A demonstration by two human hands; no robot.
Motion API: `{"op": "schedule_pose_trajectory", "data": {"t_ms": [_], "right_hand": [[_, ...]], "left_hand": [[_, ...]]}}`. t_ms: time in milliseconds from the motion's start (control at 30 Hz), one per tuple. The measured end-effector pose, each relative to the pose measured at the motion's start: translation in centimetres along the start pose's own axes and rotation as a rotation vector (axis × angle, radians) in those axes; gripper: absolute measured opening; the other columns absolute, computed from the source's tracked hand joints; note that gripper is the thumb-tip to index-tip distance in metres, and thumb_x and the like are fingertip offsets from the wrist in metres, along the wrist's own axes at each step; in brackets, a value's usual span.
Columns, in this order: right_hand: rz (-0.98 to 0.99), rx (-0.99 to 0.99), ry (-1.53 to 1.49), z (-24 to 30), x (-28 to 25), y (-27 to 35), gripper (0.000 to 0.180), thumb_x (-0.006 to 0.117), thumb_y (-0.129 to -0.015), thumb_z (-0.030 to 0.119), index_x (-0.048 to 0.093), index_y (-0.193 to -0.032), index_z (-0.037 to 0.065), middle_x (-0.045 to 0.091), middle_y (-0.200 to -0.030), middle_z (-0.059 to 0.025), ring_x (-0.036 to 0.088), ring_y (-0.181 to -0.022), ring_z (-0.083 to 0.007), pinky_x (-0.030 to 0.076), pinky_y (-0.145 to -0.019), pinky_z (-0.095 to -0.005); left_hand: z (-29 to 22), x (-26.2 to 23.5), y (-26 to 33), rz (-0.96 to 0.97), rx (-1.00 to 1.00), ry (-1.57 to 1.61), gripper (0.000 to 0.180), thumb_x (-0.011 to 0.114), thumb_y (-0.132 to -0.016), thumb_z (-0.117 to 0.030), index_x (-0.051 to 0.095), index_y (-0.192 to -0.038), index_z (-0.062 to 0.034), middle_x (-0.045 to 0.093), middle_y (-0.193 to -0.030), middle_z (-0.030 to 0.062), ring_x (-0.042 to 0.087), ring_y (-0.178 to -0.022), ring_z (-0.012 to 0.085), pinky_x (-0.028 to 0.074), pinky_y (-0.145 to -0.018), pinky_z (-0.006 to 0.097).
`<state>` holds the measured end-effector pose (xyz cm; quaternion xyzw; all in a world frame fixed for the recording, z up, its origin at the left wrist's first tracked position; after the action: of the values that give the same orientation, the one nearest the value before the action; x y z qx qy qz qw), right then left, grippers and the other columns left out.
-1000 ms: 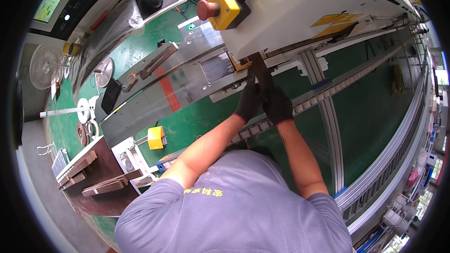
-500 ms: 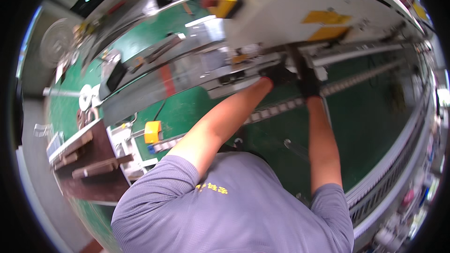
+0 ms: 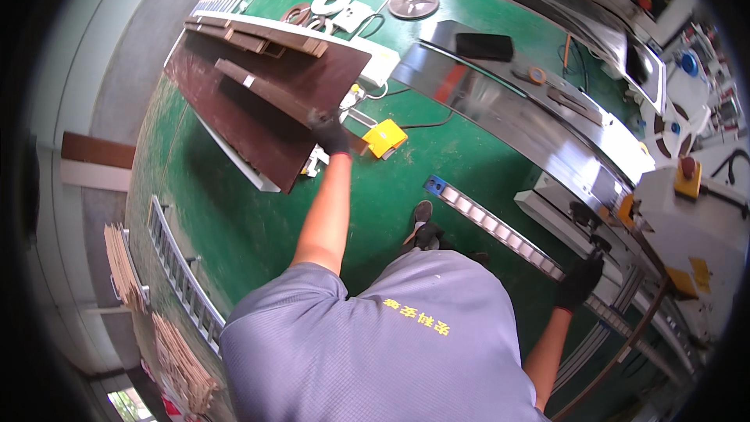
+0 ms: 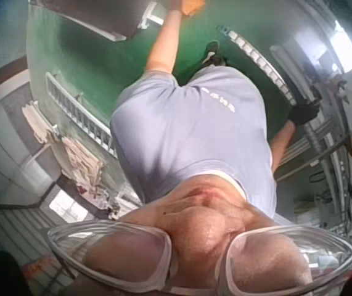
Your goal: The person picks up wooden boards from a table, feeds them one by one into an industrial edge-banding machine, and operates a touchscreen control panel.
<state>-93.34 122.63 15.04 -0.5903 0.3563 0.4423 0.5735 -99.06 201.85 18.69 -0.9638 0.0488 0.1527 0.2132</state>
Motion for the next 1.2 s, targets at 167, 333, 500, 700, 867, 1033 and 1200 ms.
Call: {"op": "schedule_pose_trajectory", "data": {"t_ms": [167,333,500,700,867,1033,1200], "right_hand": [[0.262,-0.183,-0.49,22.3,-1.4,-5.9,0.06,0.052,-0.099,0.033,0.038,-0.152,0.009,0.036,-0.155,-0.0213,0.036,-0.143,-0.0379,0.031,-0.115,-0.0436],[0.462,-0.311,-0.772,38.3,-4.0,-10.9,0.054,0.058,-0.096,0.029,0.046,-0.143,0.007,0.044,-0.148,-0.0217,0.044,-0.136,-0.0381,0.037,-0.112,-0.0427],[0.658,-0.509,-0.707,50.8,-6.3,-13.1,0.053,0.061,-0.093,0.031,0.052,-0.139,0.006,0.059,-0.133,-0.0192,0.059,-0.12,-0.0377,0.047,-0.101,-0.0439],[0.989,-0.554,-0.627,62.3,-4.6,-11.1,0.057,0.053,-0.093,0.049,0.063,-0.123,0.001,0.07,-0.105,-0.0239,0.066,-0.103,-0.0402,0.049,-0.09,-0.0469],[1.07,-0.442,-0.62,56.9,-4.7,-9.7,0.058,0.056,-0.09,0.052,0.067,-0.082,-0.005,0.062,-0.079,-0.0306,0.064,-0.08,-0.0461,0.047,-0.074,-0.0519],[0.55,-0.454,-0.475,42.9,-10.1,-11.4,0.039,0.077,-0.078,0.042,0.063,-0.072,0.005,0.061,-0.068,-0.0194,0.063,-0.066,-0.0391,0.048,-0.058,-0.0456],[0.003,-0.484,-0.344,30.8,-17.1,-8.3,0.02,0.074,-0.072,0.01,0.058,-0.083,0.009,0.065,-0.099,-0.0114,0.062,-0.092,-0.0334,0.047,-0.084,-0.0445]], "left_hand": [[21.4,-4.9,-7.1,0.123,-0.916,0.536,0.028,0.074,-0.084,-0.014,0.049,-0.076,-0.0046,0.054,-0.067,0.0096,0.054,-0.051,0.021,0.04,-0.044,0.033],[20.1,-2.0,-4.4,0.26,-0.864,0.654,0.021,0.072,-0.088,-0.014,0.055,-0.078,-0.0069,0.054,-0.064,0.0039,0.051,-0.047,0.0148,0.038,-0.041,0.029],[8.2,-2.2,3.9,0.773,-0.846,0.733,0.02,0.074,-0.088,-0.023,0.065,-0.096,-0.0076,0.062,-0.082,0.0011,0.058,-0.068,0.0114,0.048,-0.06,0.027],[-6.8,-3.4,16.7,1.545,-0.643,0.742,0.032,0.071,-0.092,-0.022,0.066,-0.116,-0.0002,0.068,-0.1,0.0038,0.064,-0.086,0.012,0.053,-0.077,0.027],[-2.3,-4.5,12.9,1.69,-1.062,0.848,0.044,0.075,-0.084,-0.012,0.061,-0.123,0.0033,0.067,-0.116,0.0124,0.065,-0.107,0.0218,0.055,-0.09,0.035],[0.2,-4.0,-1.4,0.803,-0.85,1.098,0.066,0.062,-0.089,-0.063,0.056,-0.126,-0.0092,0.063,-0.109,0.0104,0.064,-0.099,0.0247,0.055,-0.089,0.04],[-7.5,3.1,-0.8,0.813,-0.972,1.32,0.06,0.06,-0.094,-0.05,0.049,-0.13,-0.0039,0.06,-0.119,0.0187,0.059,-0.114,0.0383,0.048,-0.102,0.054]]}}
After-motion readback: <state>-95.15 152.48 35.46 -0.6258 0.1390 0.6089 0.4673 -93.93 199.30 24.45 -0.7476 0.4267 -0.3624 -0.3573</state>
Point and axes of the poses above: each hand's wrist, its own y-axis away from the middle knuckle, its own x-axis out of the palm, z = x × y, the point moved 8 cm from there along -y, towards the middle knuckle
